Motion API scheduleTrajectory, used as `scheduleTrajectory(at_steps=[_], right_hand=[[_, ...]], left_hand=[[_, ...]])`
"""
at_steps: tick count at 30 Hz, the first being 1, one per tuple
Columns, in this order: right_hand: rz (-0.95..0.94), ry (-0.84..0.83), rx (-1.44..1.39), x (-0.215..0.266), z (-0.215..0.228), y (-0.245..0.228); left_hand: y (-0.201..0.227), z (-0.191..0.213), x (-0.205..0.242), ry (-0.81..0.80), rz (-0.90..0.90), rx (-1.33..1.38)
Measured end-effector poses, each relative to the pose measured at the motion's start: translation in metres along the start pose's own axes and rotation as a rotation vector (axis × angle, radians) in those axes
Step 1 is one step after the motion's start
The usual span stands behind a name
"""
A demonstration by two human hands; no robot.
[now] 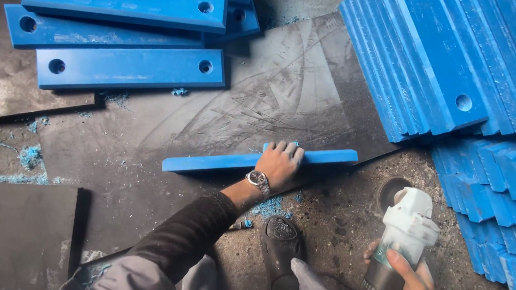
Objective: Using an angle grinder and a hand tool to smooth the edges of blue plastic blocks before stacking them.
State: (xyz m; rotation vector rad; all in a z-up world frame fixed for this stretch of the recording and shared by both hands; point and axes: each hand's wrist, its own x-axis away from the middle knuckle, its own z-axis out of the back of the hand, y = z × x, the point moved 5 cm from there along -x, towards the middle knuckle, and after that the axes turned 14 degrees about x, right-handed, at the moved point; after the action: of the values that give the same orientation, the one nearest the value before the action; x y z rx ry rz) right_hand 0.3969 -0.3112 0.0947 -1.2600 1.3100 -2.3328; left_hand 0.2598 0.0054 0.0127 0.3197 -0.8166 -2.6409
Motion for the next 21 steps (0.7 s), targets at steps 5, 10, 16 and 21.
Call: scheduleTrajectory(at_steps=[5,10,16,21], right_hand=[[-0.034,0.041,-0.027,-0.008,0.008,0.004],[-0.043,0.072,0.124,-0.031,0.006,0.012],[0.044,0.083,0.279,-0.065,0.0,-0.002],[0.102,0.053,0.368,-0.085,-0.015,-0.033]], left_hand=[[-0.032,0.028,0.015,0.013,0.065,0.037],[-0.096,0.034,0.09,-0.244,0.367,-0.01],[-0.071,0.042,0.124,-0.149,0.361,0.048],[-0.06,0.049,0.126,-0.032,0.354,0.0]])
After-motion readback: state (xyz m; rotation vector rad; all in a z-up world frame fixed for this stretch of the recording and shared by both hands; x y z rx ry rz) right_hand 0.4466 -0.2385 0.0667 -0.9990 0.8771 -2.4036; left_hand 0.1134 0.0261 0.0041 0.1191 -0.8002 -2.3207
